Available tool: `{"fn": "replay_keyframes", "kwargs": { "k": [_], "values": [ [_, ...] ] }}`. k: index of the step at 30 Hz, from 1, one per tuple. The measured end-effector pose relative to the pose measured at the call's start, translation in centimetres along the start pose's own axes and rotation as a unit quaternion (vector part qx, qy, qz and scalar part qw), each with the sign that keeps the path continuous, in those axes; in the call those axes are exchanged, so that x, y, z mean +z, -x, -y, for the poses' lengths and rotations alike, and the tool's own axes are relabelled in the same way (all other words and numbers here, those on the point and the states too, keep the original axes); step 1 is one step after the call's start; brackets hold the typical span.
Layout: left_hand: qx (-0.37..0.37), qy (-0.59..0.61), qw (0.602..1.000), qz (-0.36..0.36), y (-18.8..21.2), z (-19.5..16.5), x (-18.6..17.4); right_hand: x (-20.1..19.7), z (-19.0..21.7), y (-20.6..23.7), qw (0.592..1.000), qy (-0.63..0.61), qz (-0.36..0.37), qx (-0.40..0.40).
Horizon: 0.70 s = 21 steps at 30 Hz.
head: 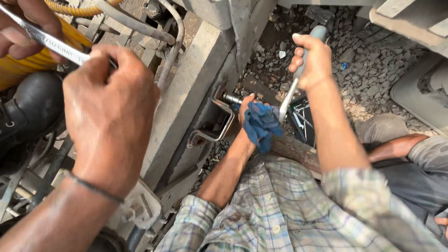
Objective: The person uses a wrench and a hammer to tighten a bolt on a metal frame. They wipe the area with a blue cloth and continue to adjust the bolt while another person assists nearby.
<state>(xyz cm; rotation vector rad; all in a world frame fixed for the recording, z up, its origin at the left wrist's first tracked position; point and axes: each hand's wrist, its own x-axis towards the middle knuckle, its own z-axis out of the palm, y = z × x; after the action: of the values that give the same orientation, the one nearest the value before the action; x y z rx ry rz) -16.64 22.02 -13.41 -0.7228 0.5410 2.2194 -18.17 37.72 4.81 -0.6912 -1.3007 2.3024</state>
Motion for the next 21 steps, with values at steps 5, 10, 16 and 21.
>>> {"fn": "replay_keyframes", "kwargs": {
  "k": [5,10,16,21],
  "values": [
    [0.016,-0.046,0.998,-0.025,-0.5,-1.1,0.2,-1.6,-3.3,8.6,0.938,0.198,0.08,-0.275],
    [-0.024,0.007,0.998,0.054,-1.5,-1.1,-0.6,-4.6,-8.7,13.4,0.681,0.345,0.344,-0.547],
    [0.025,-0.083,0.996,-0.005,0.0,-0.9,0.4,-1.1,-0.8,-0.4,1.0,0.008,-0.022,-0.02],
    [-0.029,-0.046,0.998,0.041,0.8,-1.6,1.1,-0.8,-2.2,7.0,0.985,0.076,0.034,-0.149]
  ]
}}
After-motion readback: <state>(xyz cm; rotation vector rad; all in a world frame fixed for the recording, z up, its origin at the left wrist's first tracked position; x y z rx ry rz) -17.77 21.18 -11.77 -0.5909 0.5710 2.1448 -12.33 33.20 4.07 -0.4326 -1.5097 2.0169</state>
